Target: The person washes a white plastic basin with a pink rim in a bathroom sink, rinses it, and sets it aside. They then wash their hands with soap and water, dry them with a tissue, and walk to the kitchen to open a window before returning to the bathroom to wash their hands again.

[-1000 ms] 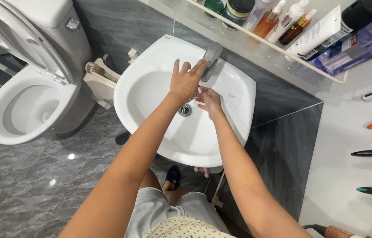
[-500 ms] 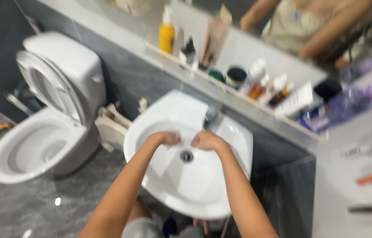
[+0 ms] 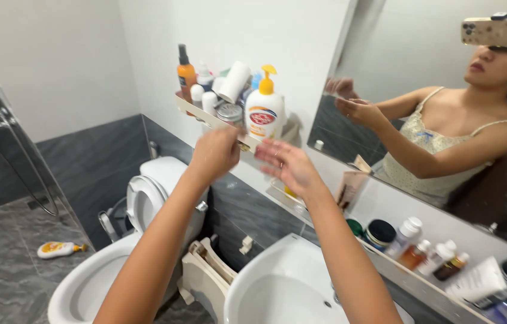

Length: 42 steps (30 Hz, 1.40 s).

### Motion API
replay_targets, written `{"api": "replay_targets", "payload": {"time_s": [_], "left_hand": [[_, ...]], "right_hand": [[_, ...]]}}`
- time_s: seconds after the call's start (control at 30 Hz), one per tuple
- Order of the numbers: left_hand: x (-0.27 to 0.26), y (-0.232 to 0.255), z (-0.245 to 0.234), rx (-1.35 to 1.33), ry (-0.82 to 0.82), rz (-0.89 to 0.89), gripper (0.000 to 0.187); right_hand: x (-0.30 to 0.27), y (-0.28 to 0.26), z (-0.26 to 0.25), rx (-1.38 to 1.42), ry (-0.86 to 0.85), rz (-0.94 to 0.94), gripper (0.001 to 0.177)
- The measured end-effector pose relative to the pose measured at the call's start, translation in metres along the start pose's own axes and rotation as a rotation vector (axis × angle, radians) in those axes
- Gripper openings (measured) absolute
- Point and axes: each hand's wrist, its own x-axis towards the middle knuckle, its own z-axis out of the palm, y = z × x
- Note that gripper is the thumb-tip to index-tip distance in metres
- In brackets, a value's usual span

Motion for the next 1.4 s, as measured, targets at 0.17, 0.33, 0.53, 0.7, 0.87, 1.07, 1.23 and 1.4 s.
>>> {"api": "replay_targets", "payload": {"time_s": [0.17,0.33,0.53,0.7,0.87,1.07,1.23,1.4], "left_hand": [[0.091,-0.008,-0.019,0.041,0.237,0.292,0.065],[0.134,-0.009,-0.017,0.117,0.117,0.326,0.079],[0.140,-0.011,-0.006,-0.058,0.025,0.291,0.062],[0.142,-0.014,-0.008,-0.126,0.075,0.340,0.058],[0.143,-0.011,-0.011,-0.086,0.033,0.326,0.054],[0.139,-0.013,-0.014,0.065,0.073,0.347,0.069],[0.081,0.002,0.034,-0.437,0.347,0.054,0.070],[-0.102,0.069,0.190,-1.837,-0.059,-1.047,0.083]], "right_hand": [[0.063,-0.020,0.016,0.447,0.010,0.039,0.040],[0.094,-0.061,0.024,0.605,-0.075,-0.151,0.049],[0.101,-0.093,0.019,0.594,0.069,-0.185,0.065],[0.104,-0.090,0.016,0.635,0.070,-0.185,0.068],[0.109,-0.091,0.015,0.683,0.069,-0.189,0.072],[0.087,-0.101,0.006,0.697,0.071,-0.297,0.071],[0.002,-0.031,-0.032,0.258,0.135,-0.480,0.065],[-0.127,0.131,-0.054,-1.221,0.152,-0.693,0.044]]}}
